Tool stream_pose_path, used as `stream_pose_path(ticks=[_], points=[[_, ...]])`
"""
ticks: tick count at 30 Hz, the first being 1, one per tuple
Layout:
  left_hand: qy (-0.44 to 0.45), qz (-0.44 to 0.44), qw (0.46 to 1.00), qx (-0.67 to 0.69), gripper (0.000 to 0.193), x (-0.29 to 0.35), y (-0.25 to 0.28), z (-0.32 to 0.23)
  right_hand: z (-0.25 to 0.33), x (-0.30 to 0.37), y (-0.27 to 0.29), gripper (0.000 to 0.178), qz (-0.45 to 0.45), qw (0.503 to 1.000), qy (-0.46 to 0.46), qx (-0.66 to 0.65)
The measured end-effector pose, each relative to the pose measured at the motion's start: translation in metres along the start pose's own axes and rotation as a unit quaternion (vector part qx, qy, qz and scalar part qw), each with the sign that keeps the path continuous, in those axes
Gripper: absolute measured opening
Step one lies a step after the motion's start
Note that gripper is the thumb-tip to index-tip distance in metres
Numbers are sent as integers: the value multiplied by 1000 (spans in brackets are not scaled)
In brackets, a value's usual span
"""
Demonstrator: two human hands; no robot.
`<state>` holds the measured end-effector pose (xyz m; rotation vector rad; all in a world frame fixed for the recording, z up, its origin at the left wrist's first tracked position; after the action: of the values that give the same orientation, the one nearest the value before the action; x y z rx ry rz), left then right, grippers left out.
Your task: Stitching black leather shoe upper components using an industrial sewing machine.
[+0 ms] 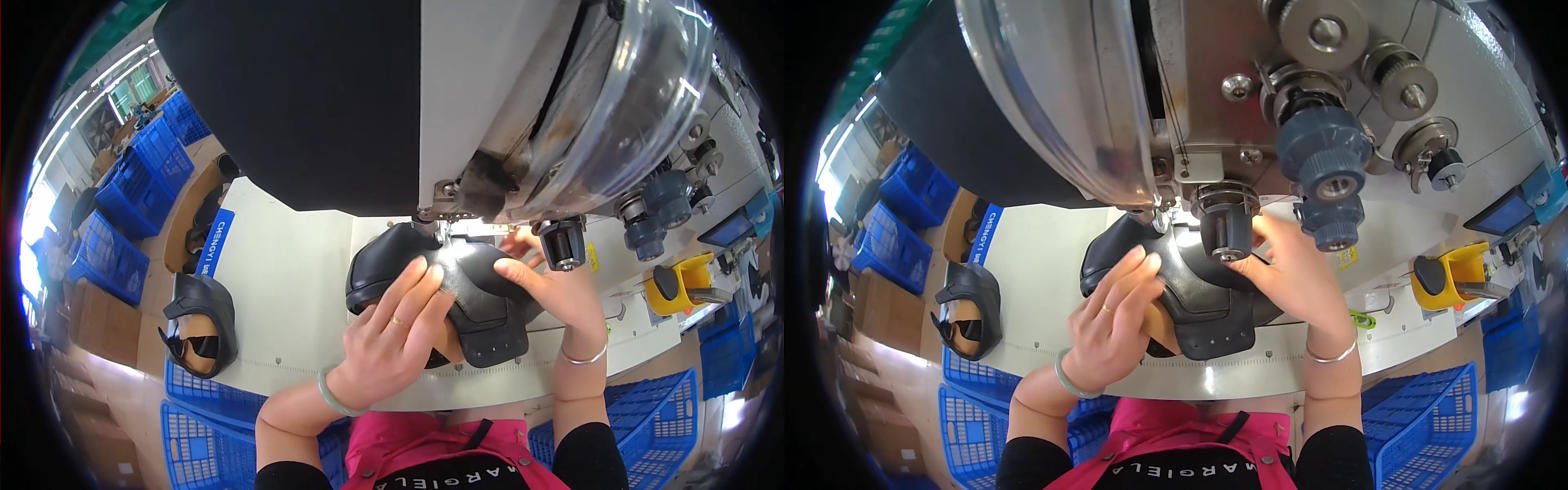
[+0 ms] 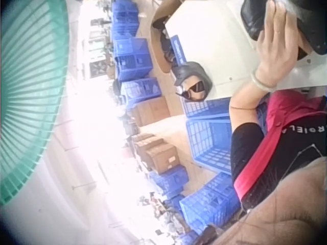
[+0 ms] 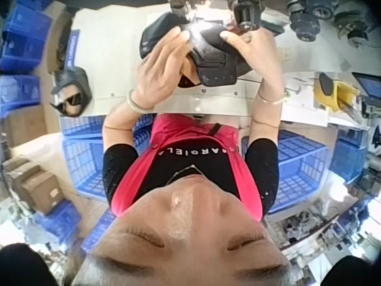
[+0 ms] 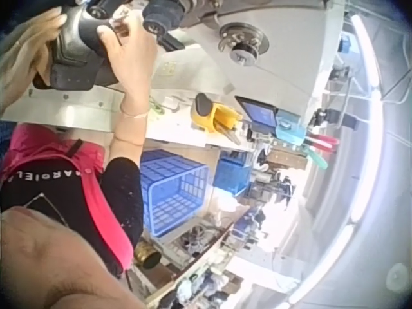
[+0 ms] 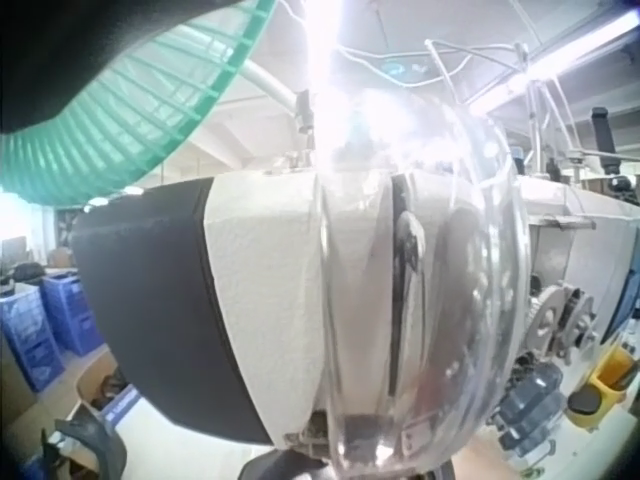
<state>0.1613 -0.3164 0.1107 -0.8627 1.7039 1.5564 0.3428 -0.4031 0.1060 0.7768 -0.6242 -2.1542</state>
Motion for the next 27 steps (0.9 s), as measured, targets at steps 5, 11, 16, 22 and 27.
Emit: stream_pose_path(ticks=[5, 11, 16, 22, 27], points=[[83, 57, 983, 154, 41, -16, 3, 26, -31, -14, -24, 13, 158, 971, -1, -181], [52, 114, 979, 160, 40, -18, 7, 28, -30, -16, -23, 9, 136, 974, 9, -182], [1, 112, 993, 47, 34, -7, -1, 14, -26, -17, -23, 10, 144, 966, 4, -214], [-36, 99, 994, 15, 34, -13, -3, 15, -32, -18, -20, 9, 120, 978, 8, -170], [-43, 122, 991, 42, 35, -23, -6, 30, -31, -20, -23, 5, 113, 963, -10, -243]])
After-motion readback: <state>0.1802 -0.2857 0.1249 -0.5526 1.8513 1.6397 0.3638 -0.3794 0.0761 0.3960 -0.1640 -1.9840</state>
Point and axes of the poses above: each hand's wrist, its own x-axis away from the middle knuckle, its own y-axis out of the back of the hand, z = x × y, the point moved 6 cm from there along -x, towards the middle knuckle, and after that the axes turned 4 degrees about x, right-handed, at the moved point
